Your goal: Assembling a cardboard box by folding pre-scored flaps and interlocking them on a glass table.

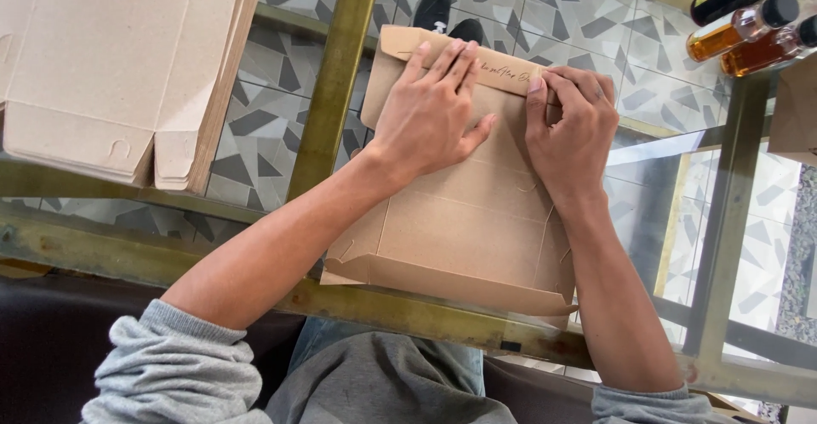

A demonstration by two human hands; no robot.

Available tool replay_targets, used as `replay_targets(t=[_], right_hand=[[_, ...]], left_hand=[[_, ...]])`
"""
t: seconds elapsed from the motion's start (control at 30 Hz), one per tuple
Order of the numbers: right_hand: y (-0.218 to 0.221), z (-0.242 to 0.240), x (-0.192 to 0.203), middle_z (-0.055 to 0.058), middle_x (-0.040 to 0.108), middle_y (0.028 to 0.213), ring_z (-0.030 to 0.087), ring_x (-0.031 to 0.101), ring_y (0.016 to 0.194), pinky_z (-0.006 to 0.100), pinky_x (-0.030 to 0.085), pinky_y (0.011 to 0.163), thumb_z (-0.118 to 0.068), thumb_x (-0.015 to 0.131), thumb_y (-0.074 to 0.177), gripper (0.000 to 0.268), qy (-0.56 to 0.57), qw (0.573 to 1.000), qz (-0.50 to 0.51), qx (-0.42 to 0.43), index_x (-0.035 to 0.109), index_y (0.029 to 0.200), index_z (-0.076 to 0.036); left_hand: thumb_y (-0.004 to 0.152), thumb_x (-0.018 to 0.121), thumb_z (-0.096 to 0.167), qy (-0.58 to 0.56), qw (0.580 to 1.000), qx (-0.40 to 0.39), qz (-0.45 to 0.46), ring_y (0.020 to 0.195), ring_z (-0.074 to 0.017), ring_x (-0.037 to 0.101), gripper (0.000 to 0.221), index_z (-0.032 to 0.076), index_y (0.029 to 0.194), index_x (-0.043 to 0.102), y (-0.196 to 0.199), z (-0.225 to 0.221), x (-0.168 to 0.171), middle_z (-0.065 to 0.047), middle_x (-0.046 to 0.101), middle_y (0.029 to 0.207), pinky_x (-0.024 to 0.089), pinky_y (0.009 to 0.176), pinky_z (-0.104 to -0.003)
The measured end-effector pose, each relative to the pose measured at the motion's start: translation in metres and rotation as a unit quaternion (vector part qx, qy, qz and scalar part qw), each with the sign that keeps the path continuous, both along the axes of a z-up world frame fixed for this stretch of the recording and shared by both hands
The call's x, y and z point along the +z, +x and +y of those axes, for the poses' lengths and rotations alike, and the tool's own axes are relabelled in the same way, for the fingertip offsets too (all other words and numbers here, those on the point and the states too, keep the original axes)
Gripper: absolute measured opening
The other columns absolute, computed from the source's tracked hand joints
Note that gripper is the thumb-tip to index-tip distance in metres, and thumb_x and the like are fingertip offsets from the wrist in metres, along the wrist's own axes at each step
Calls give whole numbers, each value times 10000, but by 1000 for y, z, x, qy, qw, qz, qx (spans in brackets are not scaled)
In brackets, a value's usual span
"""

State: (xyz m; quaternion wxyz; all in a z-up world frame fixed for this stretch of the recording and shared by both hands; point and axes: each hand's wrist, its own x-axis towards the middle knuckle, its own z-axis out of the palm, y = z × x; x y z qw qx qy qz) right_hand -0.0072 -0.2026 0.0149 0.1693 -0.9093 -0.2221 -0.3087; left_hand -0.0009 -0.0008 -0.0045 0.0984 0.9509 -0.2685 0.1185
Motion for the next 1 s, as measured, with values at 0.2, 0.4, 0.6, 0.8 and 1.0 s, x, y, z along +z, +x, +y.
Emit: replay_targets(t=[0.2,0.4,0.6,0.8,1.0], right_hand=[[1,-4,-3,157,756,973,259,694,894,393,476,919,-72,655,1040,163,5,998,-4,-64,758,975,36],[0,-4,-1,144,733,996,293,676,929,361,513,844,-148,705,1019,181,-4,998,3,-69,773,988,17],[2,-3,3,167,688,1038,337,648,1078,364,560,867,-254,751,998,306,0,998,56,1,778,1078,40],[1,0,1,172,688,1148,356,604,1161,422,543,968,-264,769,965,361,-18,994,82,69,759,1179,27],[-1,4,6,131,672,1222,338,583,1233,416,535,1006,-227,728,986,321,-32,988,109,100,741,1213,-1]], left_hand=[[1009,405,682,31,994,108,-13,1439,-313,460,861,-34,1478,507,0,2,-1,-194,511,1531,263,1200,-566],[995,459,624,14,994,105,-27,1421,-386,471,836,-87,1428,535,0,6,-2,-277,527,1486,228,1216,-548],[1019,467,492,-13,999,34,-40,1411,-433,485,708,-104,1374,607,3,7,1,-308,570,1441,188,1240,-522],[1061,429,331,-17,995,-83,-42,1441,-405,449,534,-42,1390,622,5,9,3,-267,568,1459,188,1248,-499],[1059,430,338,-30,990,-137,-35,1473,-326,426,540,-18,1439,572,5,6,-5,-202,533,1521,207,1253,-465]])
